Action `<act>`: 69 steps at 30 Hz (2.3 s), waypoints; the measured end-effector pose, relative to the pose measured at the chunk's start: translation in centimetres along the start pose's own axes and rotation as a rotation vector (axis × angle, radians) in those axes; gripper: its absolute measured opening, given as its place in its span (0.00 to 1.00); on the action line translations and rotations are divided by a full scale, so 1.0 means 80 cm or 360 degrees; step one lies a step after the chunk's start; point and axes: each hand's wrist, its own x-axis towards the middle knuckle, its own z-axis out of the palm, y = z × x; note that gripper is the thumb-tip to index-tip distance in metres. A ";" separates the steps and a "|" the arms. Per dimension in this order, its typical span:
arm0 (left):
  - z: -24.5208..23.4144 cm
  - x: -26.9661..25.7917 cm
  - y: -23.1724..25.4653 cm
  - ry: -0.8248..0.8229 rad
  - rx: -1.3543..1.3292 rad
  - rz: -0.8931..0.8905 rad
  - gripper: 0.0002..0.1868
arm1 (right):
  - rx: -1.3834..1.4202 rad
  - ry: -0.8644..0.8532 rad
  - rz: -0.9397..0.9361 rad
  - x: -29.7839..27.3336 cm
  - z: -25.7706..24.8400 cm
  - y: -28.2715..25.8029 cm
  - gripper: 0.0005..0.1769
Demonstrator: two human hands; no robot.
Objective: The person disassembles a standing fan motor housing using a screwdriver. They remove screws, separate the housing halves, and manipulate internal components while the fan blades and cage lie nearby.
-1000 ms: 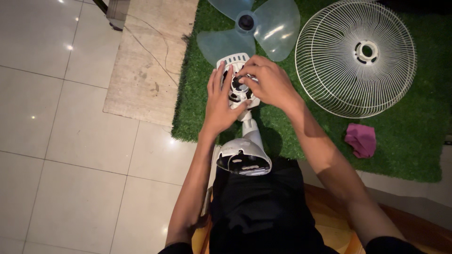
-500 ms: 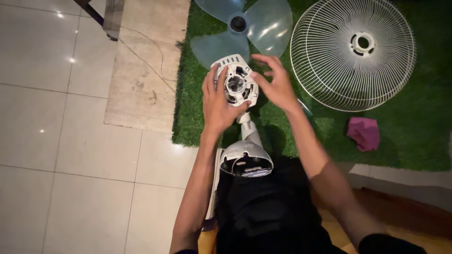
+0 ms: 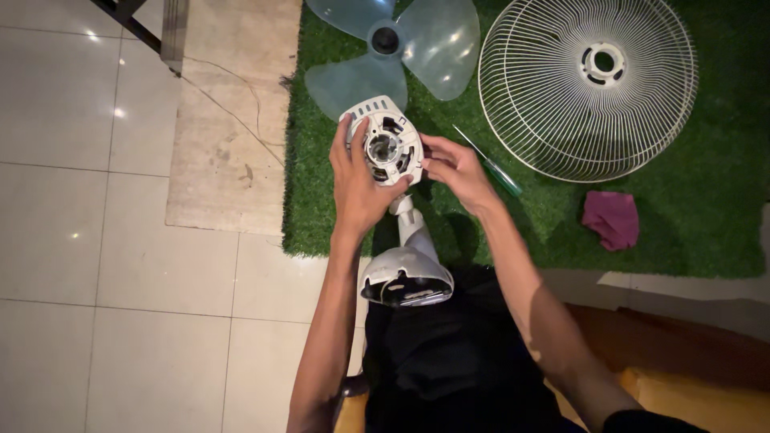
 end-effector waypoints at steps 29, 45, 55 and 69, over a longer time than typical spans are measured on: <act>-0.010 0.007 0.018 -0.0010 -0.0124 -0.0095 0.57 | 0.0343 -0.0110 0.0073 0.004 0.000 0.009 0.24; 0.005 0.008 0.024 0.0069 -0.0048 -0.0204 0.57 | 0.0289 -0.0041 0.0000 0.011 0.000 0.013 0.18; 0.000 0.012 0.023 0.0041 -0.0039 -0.0204 0.62 | 0.0108 -0.0172 -0.0017 0.009 0.007 -0.021 0.31; 0.010 -0.013 0.022 0.0189 -0.0240 -0.0144 0.57 | -0.0172 0.0111 -0.0192 0.002 0.026 -0.021 0.20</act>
